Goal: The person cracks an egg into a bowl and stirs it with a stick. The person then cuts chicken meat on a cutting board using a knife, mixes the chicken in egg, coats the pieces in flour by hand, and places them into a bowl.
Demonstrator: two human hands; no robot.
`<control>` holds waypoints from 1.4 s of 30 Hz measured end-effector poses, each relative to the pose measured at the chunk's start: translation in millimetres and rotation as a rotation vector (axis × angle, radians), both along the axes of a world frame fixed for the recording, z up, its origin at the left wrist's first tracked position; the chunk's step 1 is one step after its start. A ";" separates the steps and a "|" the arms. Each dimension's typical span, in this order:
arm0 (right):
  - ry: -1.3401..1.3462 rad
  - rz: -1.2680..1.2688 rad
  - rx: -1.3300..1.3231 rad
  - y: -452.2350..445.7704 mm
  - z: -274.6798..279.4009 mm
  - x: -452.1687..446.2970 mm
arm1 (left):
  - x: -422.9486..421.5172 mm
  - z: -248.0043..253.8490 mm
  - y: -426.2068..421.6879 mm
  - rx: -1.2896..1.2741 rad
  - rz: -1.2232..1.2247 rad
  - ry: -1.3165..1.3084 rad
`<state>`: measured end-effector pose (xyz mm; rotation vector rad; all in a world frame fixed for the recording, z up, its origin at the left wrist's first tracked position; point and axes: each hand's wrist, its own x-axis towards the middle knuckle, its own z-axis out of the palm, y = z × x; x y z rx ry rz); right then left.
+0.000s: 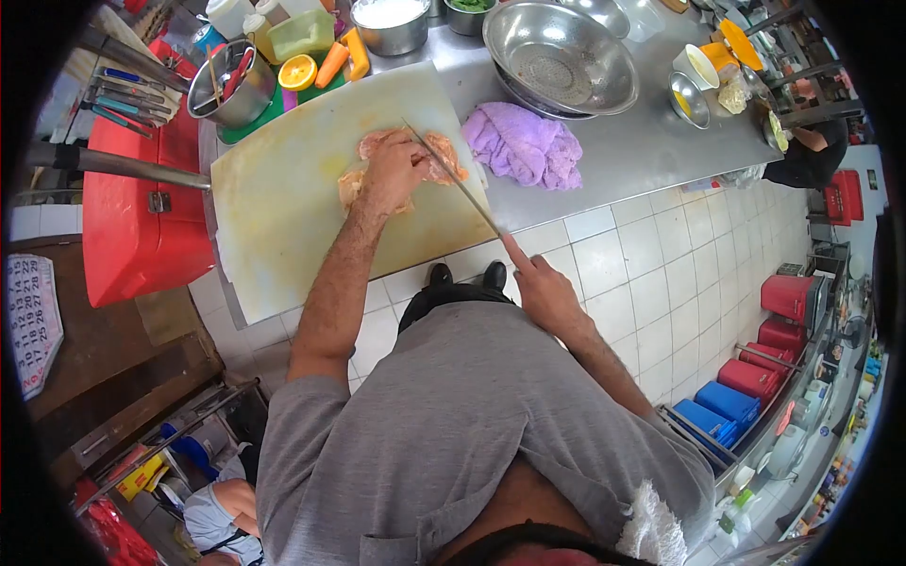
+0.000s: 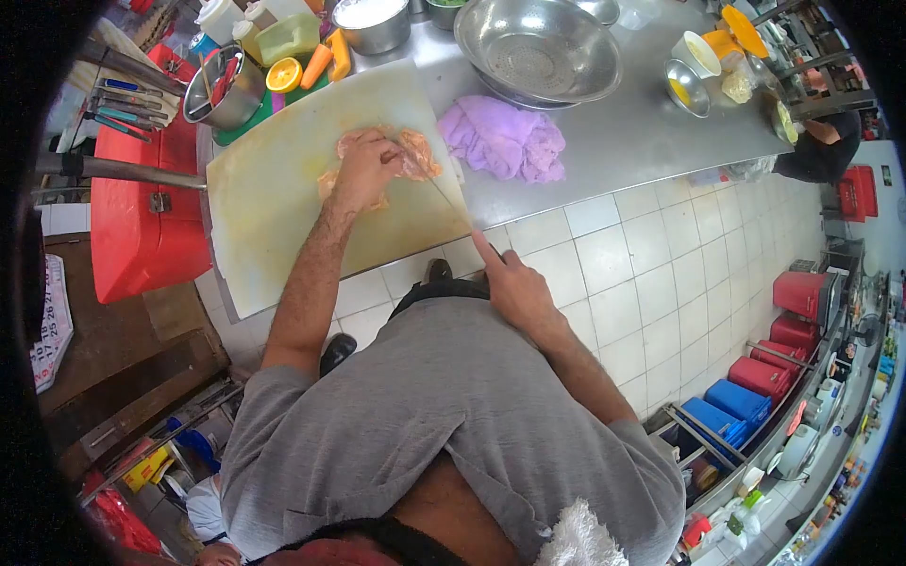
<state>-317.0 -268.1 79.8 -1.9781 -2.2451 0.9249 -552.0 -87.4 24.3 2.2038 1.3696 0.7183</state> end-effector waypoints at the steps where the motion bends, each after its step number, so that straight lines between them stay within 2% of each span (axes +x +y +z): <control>1: 0.013 -0.015 -0.021 -5.8 1.0 5.2 | 0.4 0.9 -0.2 -0.001 0.002 0.000; 8: 0.068 -0.070 -0.095 -49.7 12.1 42.8 | -2.5 3.3 -3.5 -0.002 0.001 0.006; 10: 0.180 -0.061 -0.055 -58.3 17.9 54.9 | -3.5 7.3 -5.9 0.001 -0.004 0.025; 12: 0.216 -0.073 -0.046 -58.5 30.4 59.6 | -8.1 5.4 -9.9 -0.275 0.111 -0.224; 14: 0.249 -0.087 -0.045 -55.8 33.3 56.1 | -10.6 1.3 -10.1 -0.207 0.092 -0.213; 16: 0.245 -0.045 0.075 -33.0 30.0 37.8 | -10.9 -2.8 -9.8 -0.138 0.072 -0.207; 18: 0.220 -0.022 0.080 -7.4 25.6 15.9 | -11.7 -5.6 -7.9 -0.091 0.061 -0.060; 21: 0.161 -0.001 0.019 10.3 10.5 -4.9 | -15.1 -13.5 -5.8 -0.001 0.022 -0.030; 25: 0.095 0.034 0.019 6.6 1.6 -5.3 | -9.6 -2.4 -9.5 -0.051 0.063 -0.063; 27: 0.060 0.022 0.000 -4.8 3.0 -0.3 | -6.9 9.2 -11.4 -0.221 0.050 -0.042; 37: 0.185 -0.092 -0.132 -48.3 20.9 41.8 | -8.3 -5.0 -5.0 -0.169 0.107 -0.029; 40: 0.231 -0.086 -0.124 -57.5 32.7 56.7 | -17.6 8.2 3.7 -0.302 0.052 -0.015; 42: 0.275 -0.095 -0.133 -56.6 33.5 55.0 | -28.4 23.5 4.0 -0.190 0.252 -0.171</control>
